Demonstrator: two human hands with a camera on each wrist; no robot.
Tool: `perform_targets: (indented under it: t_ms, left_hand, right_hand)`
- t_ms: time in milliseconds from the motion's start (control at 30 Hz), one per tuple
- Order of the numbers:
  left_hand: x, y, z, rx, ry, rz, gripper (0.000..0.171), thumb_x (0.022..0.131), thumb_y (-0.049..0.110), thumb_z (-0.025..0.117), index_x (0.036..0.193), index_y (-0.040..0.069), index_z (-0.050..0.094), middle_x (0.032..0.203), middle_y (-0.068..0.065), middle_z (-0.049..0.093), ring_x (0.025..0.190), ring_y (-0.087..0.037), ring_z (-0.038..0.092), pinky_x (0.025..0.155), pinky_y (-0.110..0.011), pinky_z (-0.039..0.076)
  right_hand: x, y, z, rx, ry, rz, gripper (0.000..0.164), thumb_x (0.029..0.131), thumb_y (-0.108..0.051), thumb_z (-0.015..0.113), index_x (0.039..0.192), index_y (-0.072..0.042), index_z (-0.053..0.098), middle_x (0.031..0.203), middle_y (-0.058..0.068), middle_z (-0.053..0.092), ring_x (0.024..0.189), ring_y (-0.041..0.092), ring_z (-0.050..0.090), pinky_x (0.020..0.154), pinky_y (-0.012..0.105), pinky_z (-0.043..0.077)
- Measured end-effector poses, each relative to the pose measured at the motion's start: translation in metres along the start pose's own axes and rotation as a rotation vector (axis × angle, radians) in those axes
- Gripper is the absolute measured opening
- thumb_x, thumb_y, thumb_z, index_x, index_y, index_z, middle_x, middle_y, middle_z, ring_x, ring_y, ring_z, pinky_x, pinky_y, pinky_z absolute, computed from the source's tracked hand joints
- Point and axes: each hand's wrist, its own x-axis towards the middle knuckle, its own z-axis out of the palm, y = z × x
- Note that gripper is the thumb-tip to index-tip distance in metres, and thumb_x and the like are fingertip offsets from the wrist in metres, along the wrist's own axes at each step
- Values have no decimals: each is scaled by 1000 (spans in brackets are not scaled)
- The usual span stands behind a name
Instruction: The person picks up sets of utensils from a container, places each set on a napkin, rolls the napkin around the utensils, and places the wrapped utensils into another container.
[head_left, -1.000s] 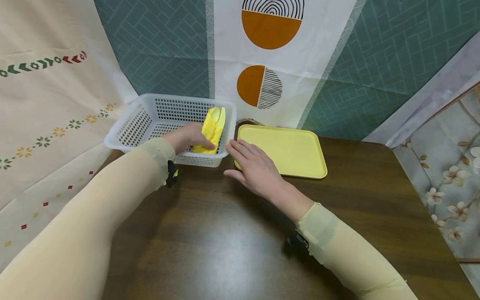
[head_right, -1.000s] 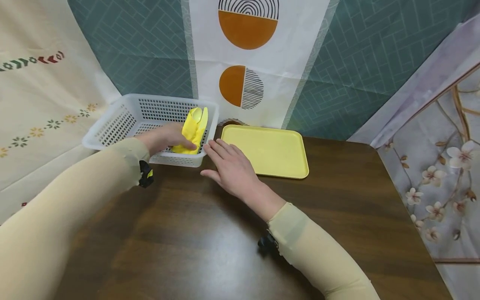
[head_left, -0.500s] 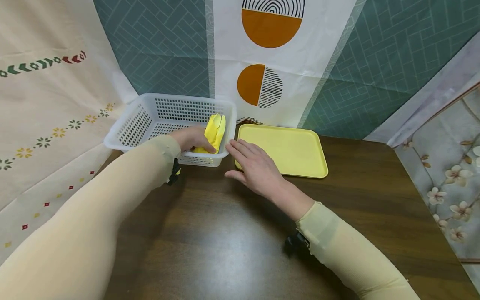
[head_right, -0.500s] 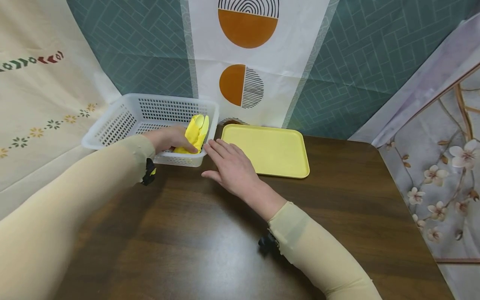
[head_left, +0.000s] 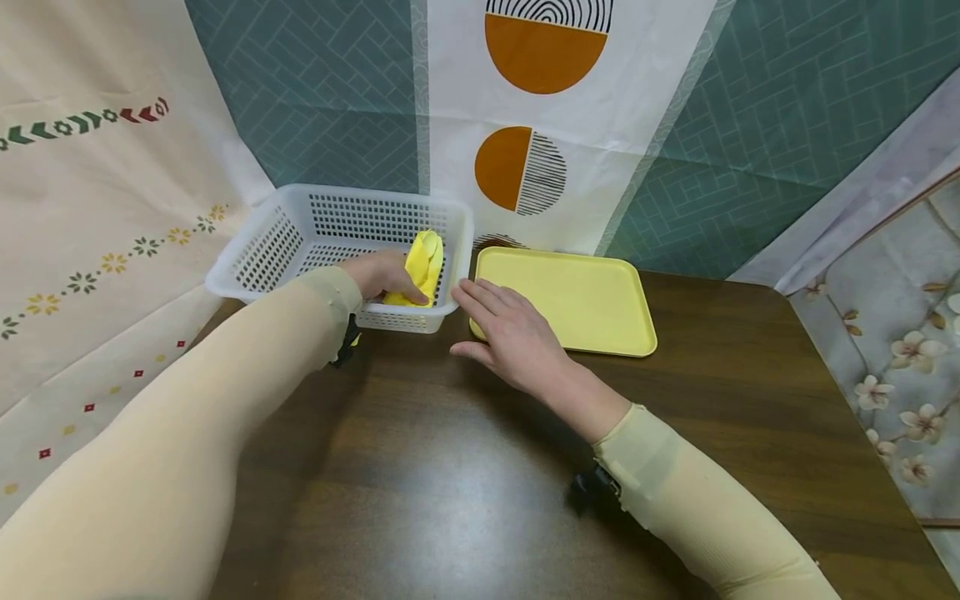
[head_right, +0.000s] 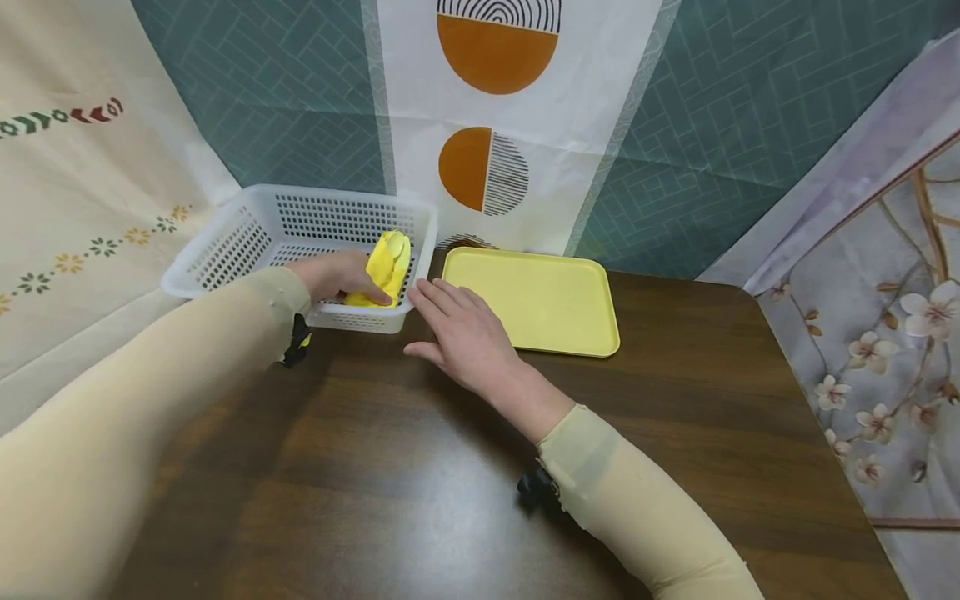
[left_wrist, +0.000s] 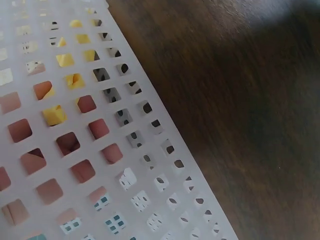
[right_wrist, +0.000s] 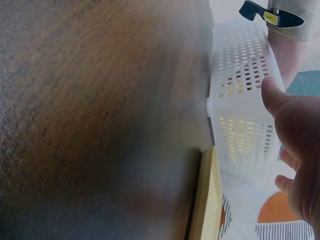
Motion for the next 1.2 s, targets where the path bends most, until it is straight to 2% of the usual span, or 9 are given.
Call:
perform_targets:
  t_ms: [333, 567, 667, 800, 900, 1000, 1033, 1100, 1200]
  left_hand:
    - [6, -5, -1, 65, -31, 25, 54, 95, 27, 90, 132, 3, 58, 118, -13, 61, 104, -27, 60, 92, -39, 52]
    - [5, -6, -2, 86, -49, 28, 66, 96, 31, 90, 142, 4, 52, 126, -15, 59, 112, -31, 59, 100, -45, 52]
    - [0, -5, -3, 151, -16, 29, 74, 94, 38, 91, 143, 2, 49, 125, -16, 58, 109, -32, 59, 95, -44, 51]
    - [-13, 0, -2, 275, 38, 47, 96, 93, 47, 88, 156, -3, 35, 126, -20, 56, 110, -34, 57, 93, -43, 50]
    - [-25, 5, 0, 365, 91, 80, 111, 94, 50, 86, 166, -2, 20, 140, -29, 50, 118, -40, 56, 101, -49, 50]
    - [-34, 9, 2, 432, 152, 131, 113, 93, 50, 87, 168, 1, 17, 155, -38, 37, 125, -48, 57, 106, -57, 50]
    - [-36, 10, 2, 452, 166, 144, 113, 93, 50, 87, 168, 2, 18, 156, -39, 34, 124, -49, 57, 106, -58, 50]
    - [-37, 11, 3, 495, 188, 184, 101, 93, 49, 88, 162, 2, 31, 149, -36, 45, 118, -46, 61, 103, -56, 52]
    - [-35, 11, 4, 577, 183, 233, 69, 95, 47, 86, 137, -1, 57, 119, -23, 63, 100, -35, 62, 93, -48, 53]
  right_hand:
    - [2, 2, 4, 22, 5, -5, 85, 103, -51, 76, 169, -9, 44, 173, 10, 43, 161, 32, 39, 131, 46, 27]
    - [2, 1, 4, 20, 17, -14, 85, 101, -50, 78, 168, -8, 46, 173, 10, 45, 160, 32, 39, 131, 46, 27]
    - [2, 2, 4, 9, 32, -17, 85, 101, -49, 80, 167, -7, 47, 171, 10, 46, 160, 32, 39, 131, 46, 28]
    - [2, 2, 3, -1, 43, -16, 85, 100, -49, 81, 166, -7, 48, 171, 10, 47, 161, 32, 38, 131, 46, 28]
    - [1, 2, 3, -2, 45, -13, 85, 99, -48, 82, 166, -7, 49, 170, 10, 48, 161, 32, 38, 131, 45, 28]
    - [1, 2, 2, -3, 49, -12, 85, 99, -48, 82, 166, -7, 49, 170, 10, 48, 161, 31, 38, 131, 45, 28]
    - [1, 2, 2, -4, 51, -13, 85, 99, -48, 83, 166, -7, 50, 170, 10, 49, 161, 31, 38, 131, 45, 28]
    - [2, 2, 2, -3, 55, -18, 85, 99, -47, 83, 165, -7, 50, 170, 10, 49, 161, 32, 38, 131, 45, 28]
    - [2, 1, 2, -1, 60, -29, 84, 99, -47, 83, 165, -6, 51, 169, 11, 50, 161, 32, 39, 131, 46, 28]
